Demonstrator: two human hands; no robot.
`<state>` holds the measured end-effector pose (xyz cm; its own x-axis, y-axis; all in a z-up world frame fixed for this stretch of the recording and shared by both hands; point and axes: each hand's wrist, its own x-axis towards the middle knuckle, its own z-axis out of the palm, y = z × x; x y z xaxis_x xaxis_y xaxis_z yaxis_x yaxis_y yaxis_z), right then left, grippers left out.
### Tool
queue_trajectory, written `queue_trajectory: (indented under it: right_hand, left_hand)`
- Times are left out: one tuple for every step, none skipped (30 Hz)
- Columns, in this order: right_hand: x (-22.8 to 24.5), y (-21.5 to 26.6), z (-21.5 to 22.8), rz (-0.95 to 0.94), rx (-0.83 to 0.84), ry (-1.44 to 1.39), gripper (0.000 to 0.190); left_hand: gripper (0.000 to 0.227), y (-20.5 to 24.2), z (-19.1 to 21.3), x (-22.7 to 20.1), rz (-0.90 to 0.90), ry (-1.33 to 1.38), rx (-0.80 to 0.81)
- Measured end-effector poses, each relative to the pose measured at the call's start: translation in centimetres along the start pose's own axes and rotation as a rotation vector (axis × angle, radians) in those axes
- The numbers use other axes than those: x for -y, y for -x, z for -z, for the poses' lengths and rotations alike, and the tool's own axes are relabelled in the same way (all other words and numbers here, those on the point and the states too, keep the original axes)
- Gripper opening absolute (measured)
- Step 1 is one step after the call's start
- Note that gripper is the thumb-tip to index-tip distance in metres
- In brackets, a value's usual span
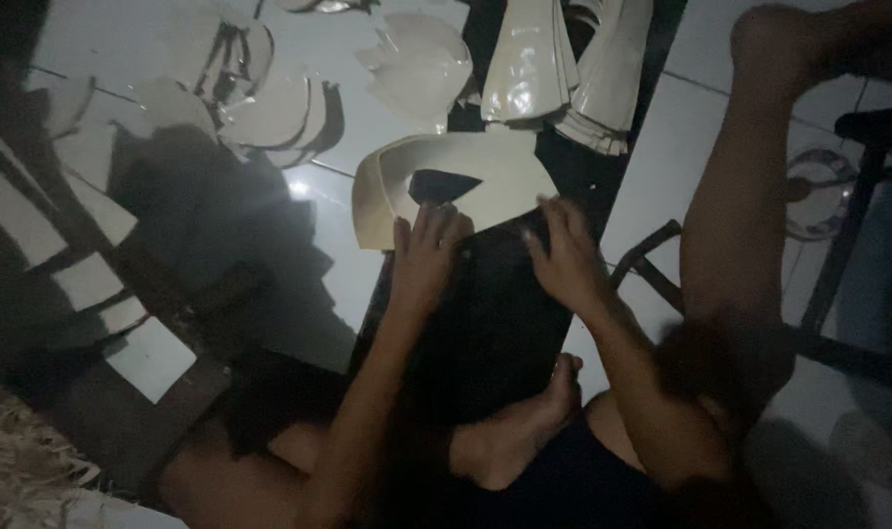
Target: The person sits on the floor and uses a knife to cut a U-shaped hole into a beige shoe sole. They repeatedly trim the edges and refine the shape of the cutout, then place the finished sole aside.
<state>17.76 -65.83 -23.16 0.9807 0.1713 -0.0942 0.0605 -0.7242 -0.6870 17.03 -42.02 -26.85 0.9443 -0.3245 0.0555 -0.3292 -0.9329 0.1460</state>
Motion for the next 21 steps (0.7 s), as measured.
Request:
queue_trajectory:
  right_hand:
    - [-0.8,-0.7,-0.6,-0.044,-0.028,0.003,0.059]
    - [-1.5,-2.3,-1.1,-0.074,-0.058,0.005,0.06]
    - [-2.1,-3.8,-1.5,-0.104,-0.088,0.008,0.062]
    - [-2.5,-4.9,-1.8,-0.106,-0.097,0.062,0.063]
    - [-2.8,-5.8,-2.0,-0.108,-0.105,0.116,0.064]
    - [-2.9,-6.4,-2.0,-0.107,-0.12,0.17,0.065]
    - [-2.9,-6.7,-1.8,-0.185,-0.035,0.092,0.057]
    - [-2.7,-6.5,-1.7,-0.263,0.054,0.013,0.05]
    - [-2.3,-6.1,-1.6,-0.339,0.145,-0.065,0.045]
    - [-1.8,-5.4,-1.5,-0.345,0.187,-0.099,0.045]
    - [-1.4,-4.5,-1.4,-0.352,0.229,-0.131,0.045]
    - [-0.9,-3.3,-1.7,-0.367,0.274,-0.17,0.045]
    - [-0.4,-2.6,-2.2,-0.378,0.311,-0.225,0.044]
    - [0.0,-1.9,-2.7,-0.397,0.343,-0.278,0.042]
    - [0.4,-1.1,-3.2,-0.415,0.374,-0.332,0.04]
    - [0.8,-0.9,-3.6,-0.329,0.309,-0.271,0.039]
    - [1.3,-0.7,-4.2,-0.242,0.244,-0.21,0.038]
    - [1.6,-0.4,-4.6,-0.155,0.179,-0.148,0.037]
    - [1.7,0.0,-4.6,-0.129,0.204,-0.121,0.035]
    - [1.7,0.6,-4.3,-0.104,0.23,-0.09,0.033]
    - [1.7,1.2,-4.0,-0.08,0.255,-0.059,0.031]
  left_hand:
    - [0.062,0.4,-1.1,0.0,0.035,0.044,-0.024]
    - [0.062,0.4,-1.7,0.2,0.078,0.082,-0.058]
    - [0.063,0.2,-2.1,0.4,0.12,0.12,-0.092]
    - [0.062,0.0,-2.1,0.7,0.134,0.104,-0.052]
    - [0.062,-0.3,-1.9,1.1,0.148,0.088,-0.012]
    - [0.061,-0.9,-1.5,1.7,0.159,0.07,0.023]
    - [0.058,-1.2,-0.9,2.3,0.146,0.08,0.105]
    - [0.055,-1.3,-0.2,3.0,0.134,0.092,0.189]
    - [0.051,-1.1,0.4,3.6,0.123,0.104,0.274]
    - [0.046,-0.4,1.1,4.2,0.113,0.087,0.273]
    - [0.042,0.6,1.6,4.7,0.103,0.069,0.272]
    - [0.039,1.9,2.0,5.0,0.089,0.049,0.281]
    - [0.035,3.0,2.2,5.2,0.116,0.046,0.293]
    - [0.032,3.9,2.2,5.1,0.134,0.047,0.308]
    - [0.03,4.7,2.2,4.9,0.152,0.048,0.323]
    - [0.033,4.8,2.1,4.6,0.121,0.105,0.234]
    - [0.038,4.6,1.9,4.1,0.091,0.161,0.144]
    - [0.045,4.3,1.8,3.6,0.06,0.218,0.053]
    - [0.045,4.0,1.9,3.2,0.083,0.22,0.061]
    - [0.046,3.7,1.9,2.8,0.106,0.226,0.069]
    - [0.047,3.3,2.1,2.7,0.129,0.231,0.077]
